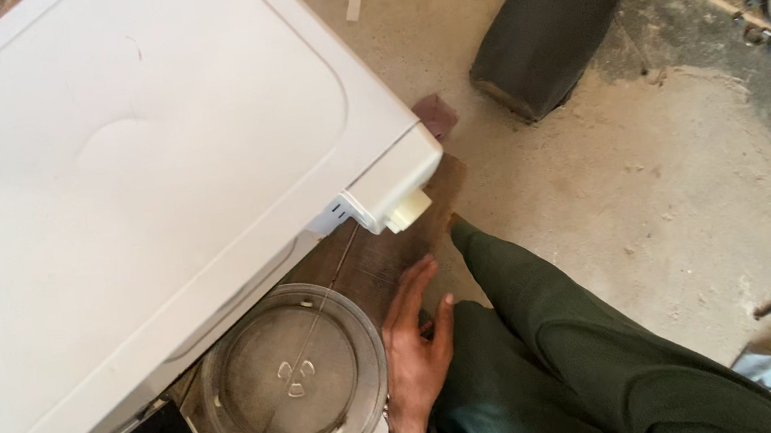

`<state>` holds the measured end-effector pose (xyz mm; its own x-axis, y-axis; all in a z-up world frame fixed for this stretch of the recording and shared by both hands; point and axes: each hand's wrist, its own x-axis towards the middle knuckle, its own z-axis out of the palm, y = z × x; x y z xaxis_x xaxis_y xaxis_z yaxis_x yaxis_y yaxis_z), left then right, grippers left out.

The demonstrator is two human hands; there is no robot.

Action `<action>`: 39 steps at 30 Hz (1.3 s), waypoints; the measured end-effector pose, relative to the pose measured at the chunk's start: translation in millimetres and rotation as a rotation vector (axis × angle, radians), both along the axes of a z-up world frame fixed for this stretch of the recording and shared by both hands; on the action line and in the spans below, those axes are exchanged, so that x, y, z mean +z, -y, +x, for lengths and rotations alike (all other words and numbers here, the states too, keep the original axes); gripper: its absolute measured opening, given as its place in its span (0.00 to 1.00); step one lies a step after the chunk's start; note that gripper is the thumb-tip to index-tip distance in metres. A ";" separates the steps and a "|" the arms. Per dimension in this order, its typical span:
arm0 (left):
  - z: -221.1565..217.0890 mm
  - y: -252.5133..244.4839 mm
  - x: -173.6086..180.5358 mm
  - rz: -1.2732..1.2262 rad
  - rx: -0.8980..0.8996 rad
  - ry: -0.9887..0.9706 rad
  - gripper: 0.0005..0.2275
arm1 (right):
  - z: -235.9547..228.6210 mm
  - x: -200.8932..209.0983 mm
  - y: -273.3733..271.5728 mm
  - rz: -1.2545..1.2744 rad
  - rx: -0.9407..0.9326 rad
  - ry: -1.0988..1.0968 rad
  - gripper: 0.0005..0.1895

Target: The person opens a white microwave, removes the glass turntable, and wipes the interior walls and control panel area with a cloth. The turntable is set aside on the table. The person continues wiping the interior surfaces throughout the clip.

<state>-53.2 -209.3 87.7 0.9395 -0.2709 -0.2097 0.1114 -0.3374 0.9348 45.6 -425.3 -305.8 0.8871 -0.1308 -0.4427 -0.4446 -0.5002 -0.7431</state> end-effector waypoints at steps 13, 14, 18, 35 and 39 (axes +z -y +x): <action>7.1 -12.4 -7.4 0.019 -0.027 -0.008 0.18 | 18.2 -21.7 3.7 0.133 -0.186 0.103 0.10; 5.6 -12.9 -6.6 0.012 -0.023 -0.013 0.18 | 16.7 -16.9 12.6 0.144 -0.221 0.121 0.10; -1.9 -12.4 1.5 0.012 -0.010 -0.007 0.18 | 29.8 22.7 48.0 0.421 -0.544 0.375 0.11; -56.9 -27.8 65.8 -0.131 0.030 0.348 0.27 | 9.0 486.2 27.8 1.104 -0.027 1.102 0.12; -56.2 -12.6 59.9 -0.255 0.081 0.290 0.41 | -43.4 565.6 -8.1 1.274 0.319 1.028 0.13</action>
